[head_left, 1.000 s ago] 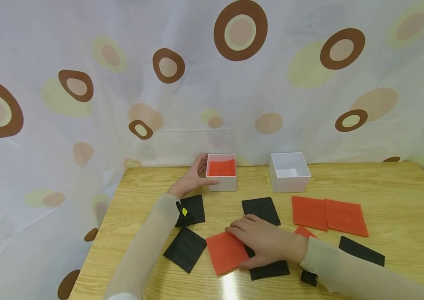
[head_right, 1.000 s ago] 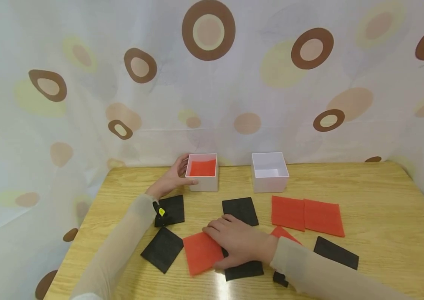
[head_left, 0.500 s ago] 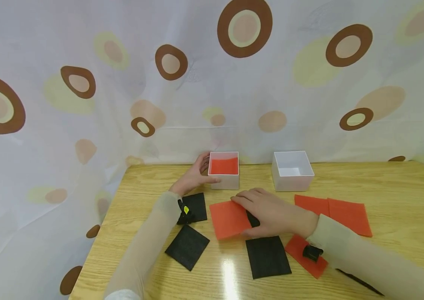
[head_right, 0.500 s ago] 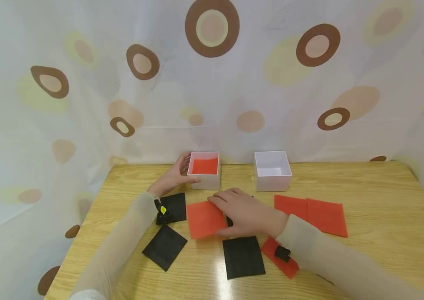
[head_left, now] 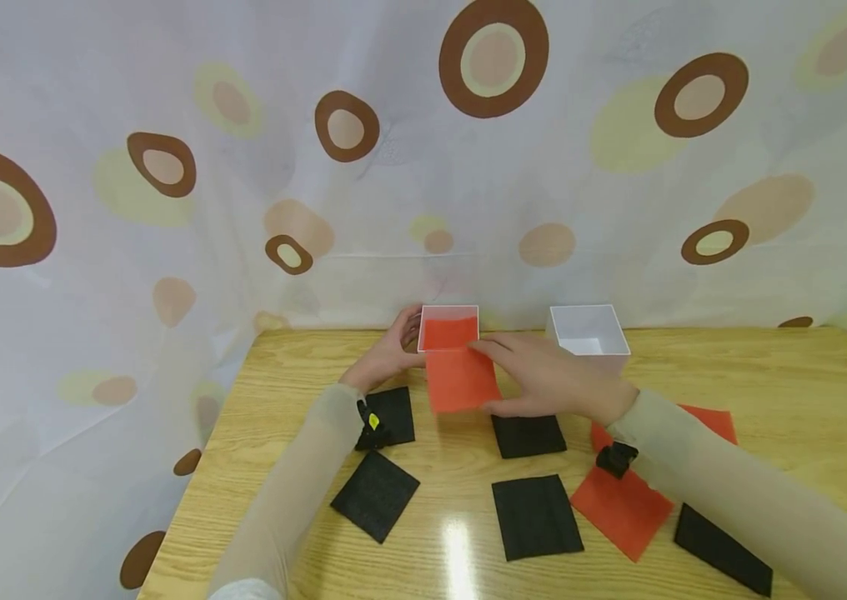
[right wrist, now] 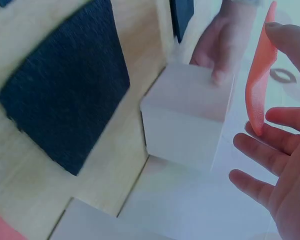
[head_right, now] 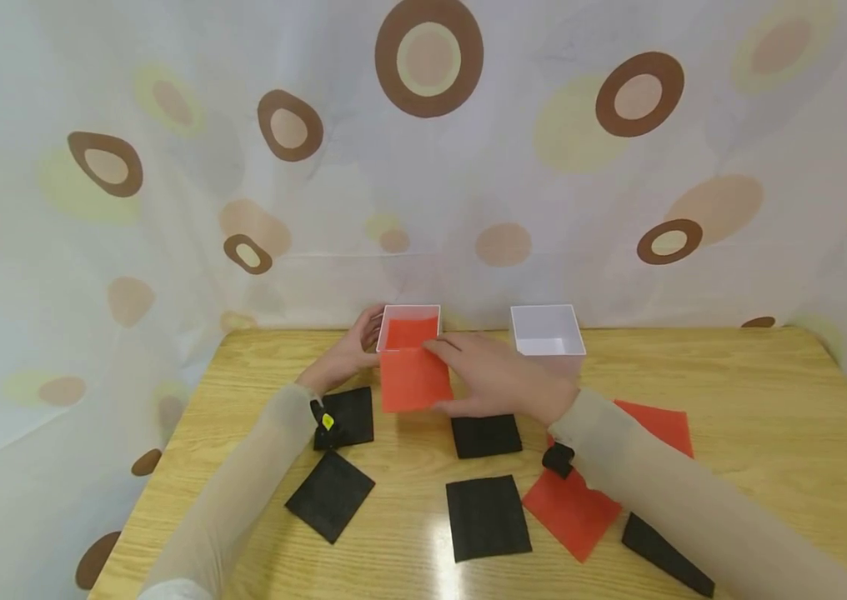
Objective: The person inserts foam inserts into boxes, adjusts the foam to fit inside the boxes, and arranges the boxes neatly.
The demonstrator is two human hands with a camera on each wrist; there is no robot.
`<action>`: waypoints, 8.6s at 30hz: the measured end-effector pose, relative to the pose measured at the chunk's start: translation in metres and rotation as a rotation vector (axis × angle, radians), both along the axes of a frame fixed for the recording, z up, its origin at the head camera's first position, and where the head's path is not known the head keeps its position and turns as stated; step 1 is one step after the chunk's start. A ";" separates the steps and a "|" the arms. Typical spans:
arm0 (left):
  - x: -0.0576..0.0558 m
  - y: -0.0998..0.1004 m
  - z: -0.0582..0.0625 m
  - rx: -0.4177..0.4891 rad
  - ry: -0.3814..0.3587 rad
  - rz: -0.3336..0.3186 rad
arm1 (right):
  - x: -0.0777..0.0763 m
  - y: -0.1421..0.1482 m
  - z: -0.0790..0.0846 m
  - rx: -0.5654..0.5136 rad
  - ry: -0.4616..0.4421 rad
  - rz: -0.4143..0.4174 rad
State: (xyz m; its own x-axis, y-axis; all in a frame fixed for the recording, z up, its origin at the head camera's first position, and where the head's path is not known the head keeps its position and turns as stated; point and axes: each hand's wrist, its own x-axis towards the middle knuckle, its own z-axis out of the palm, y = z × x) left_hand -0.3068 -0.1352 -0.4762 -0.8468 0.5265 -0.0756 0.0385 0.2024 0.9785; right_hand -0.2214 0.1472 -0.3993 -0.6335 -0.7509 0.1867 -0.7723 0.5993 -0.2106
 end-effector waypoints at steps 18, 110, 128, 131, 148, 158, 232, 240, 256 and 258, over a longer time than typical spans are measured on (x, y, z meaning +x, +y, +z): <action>-0.001 0.002 0.003 0.003 -0.003 0.006 | -0.041 -0.011 0.013 -0.026 -0.002 -0.063; 0.002 0.002 -0.002 -0.008 -0.005 0.008 | -0.059 -0.031 -0.021 0.015 0.101 -0.012; 0.003 0.003 -0.002 -0.014 0.000 0.015 | -0.058 -0.020 -0.015 -0.014 0.053 -0.019; 0.002 0.003 -0.002 -0.010 0.001 0.007 | -0.058 -0.019 -0.016 0.013 0.023 -0.026; 0.002 0.003 -0.005 -0.006 0.012 0.018 | -0.054 -0.030 -0.019 0.155 0.071 -0.048; 0.003 0.003 -0.004 -0.009 0.013 0.026 | -0.058 -0.033 -0.028 0.219 0.053 -0.036; 0.005 0.003 0.001 0.031 -0.030 0.012 | 0.063 0.137 -0.027 -0.053 0.044 -0.114; 0.005 0.002 0.000 0.027 -0.032 0.005 | 0.072 0.156 -0.038 -0.036 0.010 -0.185; 0.006 0.002 0.002 0.029 -0.033 0.001 | 0.073 0.186 -0.072 0.005 0.019 -0.246; 0.006 0.002 0.002 0.031 -0.035 0.000 | 0.072 0.189 -0.075 0.014 0.012 -0.247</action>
